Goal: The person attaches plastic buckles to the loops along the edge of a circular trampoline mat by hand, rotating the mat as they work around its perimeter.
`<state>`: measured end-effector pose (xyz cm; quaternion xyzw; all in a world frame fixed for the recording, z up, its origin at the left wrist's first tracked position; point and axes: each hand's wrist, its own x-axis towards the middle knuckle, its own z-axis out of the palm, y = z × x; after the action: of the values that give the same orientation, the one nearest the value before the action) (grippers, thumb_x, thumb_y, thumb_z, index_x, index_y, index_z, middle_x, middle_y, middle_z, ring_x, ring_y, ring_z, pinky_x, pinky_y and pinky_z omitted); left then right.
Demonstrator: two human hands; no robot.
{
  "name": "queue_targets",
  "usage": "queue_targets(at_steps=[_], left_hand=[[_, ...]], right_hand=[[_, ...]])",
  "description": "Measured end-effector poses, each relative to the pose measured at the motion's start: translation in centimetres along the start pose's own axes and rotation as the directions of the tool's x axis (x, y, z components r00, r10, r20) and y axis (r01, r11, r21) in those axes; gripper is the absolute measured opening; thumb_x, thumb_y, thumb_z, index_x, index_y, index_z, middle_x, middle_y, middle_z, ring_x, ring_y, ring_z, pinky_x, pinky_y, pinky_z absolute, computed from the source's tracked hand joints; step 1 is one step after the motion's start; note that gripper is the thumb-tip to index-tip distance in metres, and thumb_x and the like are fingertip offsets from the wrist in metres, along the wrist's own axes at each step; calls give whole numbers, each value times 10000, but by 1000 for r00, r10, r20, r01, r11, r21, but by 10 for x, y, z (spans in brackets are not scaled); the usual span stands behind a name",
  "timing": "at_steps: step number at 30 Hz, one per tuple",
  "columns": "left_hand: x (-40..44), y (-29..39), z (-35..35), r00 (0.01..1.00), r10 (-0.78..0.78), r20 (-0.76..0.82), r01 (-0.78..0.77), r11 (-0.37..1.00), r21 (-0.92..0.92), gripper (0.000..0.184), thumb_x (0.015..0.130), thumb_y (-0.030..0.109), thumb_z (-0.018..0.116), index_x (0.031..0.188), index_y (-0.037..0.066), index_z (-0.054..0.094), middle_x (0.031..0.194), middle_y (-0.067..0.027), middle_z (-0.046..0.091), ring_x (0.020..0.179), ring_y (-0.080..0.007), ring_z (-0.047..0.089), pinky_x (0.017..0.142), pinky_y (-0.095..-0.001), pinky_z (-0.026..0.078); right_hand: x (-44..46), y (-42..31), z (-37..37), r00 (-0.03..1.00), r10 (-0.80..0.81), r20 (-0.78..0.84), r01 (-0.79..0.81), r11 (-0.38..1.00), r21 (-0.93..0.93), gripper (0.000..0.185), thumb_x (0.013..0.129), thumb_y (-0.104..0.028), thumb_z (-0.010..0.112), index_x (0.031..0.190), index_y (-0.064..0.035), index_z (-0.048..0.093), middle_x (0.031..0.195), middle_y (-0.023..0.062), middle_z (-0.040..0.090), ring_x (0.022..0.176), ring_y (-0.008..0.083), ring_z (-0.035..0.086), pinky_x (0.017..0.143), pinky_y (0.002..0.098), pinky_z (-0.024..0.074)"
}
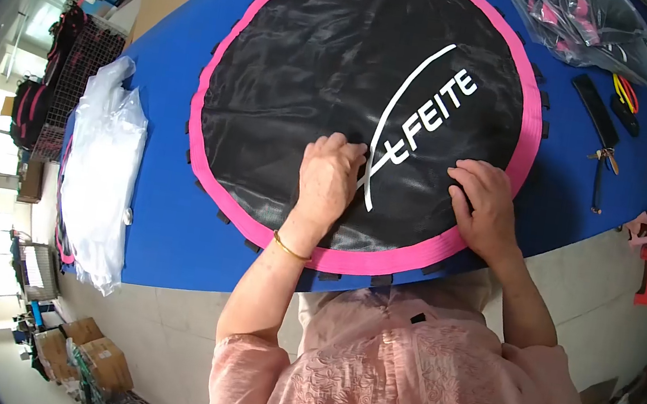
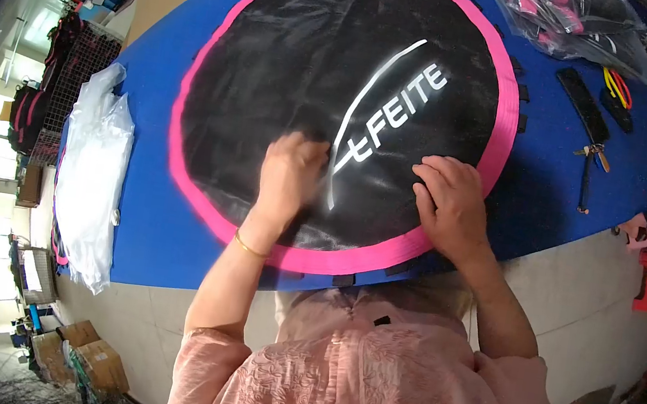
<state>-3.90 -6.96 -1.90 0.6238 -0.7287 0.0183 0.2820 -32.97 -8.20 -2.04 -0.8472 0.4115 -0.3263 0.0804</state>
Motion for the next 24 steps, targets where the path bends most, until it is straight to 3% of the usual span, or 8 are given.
queue_targets(at_steps=[8,10,15,18,21,24], left_hand=[[1,47,20,989,84,125,-83,996,-12,128,868,120,733,979,107,796,882,-53,642,900,-279,636,803,-418,479],[3,63,25,984,95,148,-81,992,-100,140,869,116,722,987,98,796,884,-59,641,907,-278,637,817,-417,479],[6,88,36,977,173,123,-159,980,-115,187,862,115,704,1022,96,798,887,-61,632,914,-274,632,838,-413,477],[10,80,37,987,143,71,-143,990,-3,171,860,122,718,1008,126,805,874,-53,628,899,-267,629,808,-408,467],[19,63,32,992,118,36,-118,993,0,129,857,119,747,972,120,805,843,-43,629,873,-276,629,782,-415,460],[23,56,32,996,80,41,-79,997,-7,119,883,120,738,984,115,802,857,-56,630,874,-277,628,794,-416,460]], right_hand=[[-2,1,3,1000,14,-5,-14,1000,8,250,944,-90,709,1194,-73,704,1264,111,679,1194,330,633,1049,466,474],[-3,1,3,1000,15,-10,-15,1000,0,244,947,-91,702,1190,-71,705,1268,113,678,1202,332,628,1053,465,472],[-4,6,-1,999,38,12,-39,999,16,249,958,-91,678,1204,-62,704,1293,128,671,1229,341,615,1062,465,465],[0,11,-14,996,24,85,-25,1000,8,281,963,-102,674,1238,-52,697,1343,149,660,1265,357,605,1096,480,455],[6,34,-18,993,114,0,-113,990,-89,328,976,-136,676,1291,-43,689,1418,166,640,1356,366,568,1177,500,413],[6,41,-9,993,112,-39,-116,984,-137,339,974,-137,680,1299,-44,690,1416,165,642,1363,363,566,1177,496,413]])
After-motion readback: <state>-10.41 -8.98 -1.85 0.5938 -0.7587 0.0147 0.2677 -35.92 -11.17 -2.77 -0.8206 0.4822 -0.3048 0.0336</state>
